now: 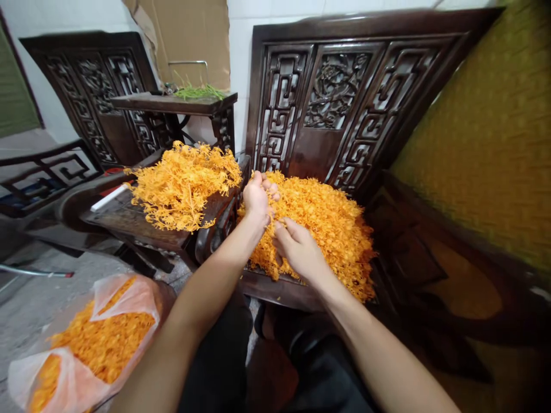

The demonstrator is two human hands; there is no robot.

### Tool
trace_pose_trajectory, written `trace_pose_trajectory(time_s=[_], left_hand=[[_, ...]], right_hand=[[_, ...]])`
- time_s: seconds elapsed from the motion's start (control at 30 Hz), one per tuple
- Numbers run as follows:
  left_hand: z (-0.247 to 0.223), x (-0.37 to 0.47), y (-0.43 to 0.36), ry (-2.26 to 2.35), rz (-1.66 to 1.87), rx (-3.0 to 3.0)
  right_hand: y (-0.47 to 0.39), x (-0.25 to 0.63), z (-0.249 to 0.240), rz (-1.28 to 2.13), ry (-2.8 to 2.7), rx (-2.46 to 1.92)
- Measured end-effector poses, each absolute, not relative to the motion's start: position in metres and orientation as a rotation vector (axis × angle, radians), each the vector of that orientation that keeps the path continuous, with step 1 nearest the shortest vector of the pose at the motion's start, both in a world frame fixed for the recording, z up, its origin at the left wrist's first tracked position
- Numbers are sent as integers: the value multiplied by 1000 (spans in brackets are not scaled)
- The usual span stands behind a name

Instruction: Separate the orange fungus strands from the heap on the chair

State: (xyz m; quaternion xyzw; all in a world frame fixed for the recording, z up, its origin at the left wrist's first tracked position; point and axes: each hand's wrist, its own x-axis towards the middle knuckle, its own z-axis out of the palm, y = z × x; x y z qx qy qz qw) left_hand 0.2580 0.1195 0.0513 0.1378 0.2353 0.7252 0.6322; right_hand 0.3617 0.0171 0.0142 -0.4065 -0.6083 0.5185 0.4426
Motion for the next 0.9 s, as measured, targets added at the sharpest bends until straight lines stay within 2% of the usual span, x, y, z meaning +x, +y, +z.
trace_pose_trajectory(time_s=[0.17, 0.43, 0.53, 0.73, 0.8, 0.9], left_hand=[[36, 247, 138, 578, 1706, 202], [25, 241, 125, 415, 1359, 453], [24, 245, 122, 440, 1340, 540], [12, 253, 124, 587, 1431, 684], [9, 256, 124, 612, 1462, 702], [9, 260, 123, 647, 1486, 693]], right_hand=[[-2, 381, 27, 1549, -1462, -878], [48, 410, -2, 1361, -1205, -961], [84, 415, -22, 1108, -1170, -1079], [121, 422, -31, 98, -1696, -1423], [111, 420, -19, -15, -1713, -1335], [88, 414, -2, 14, -1766, -1114]])
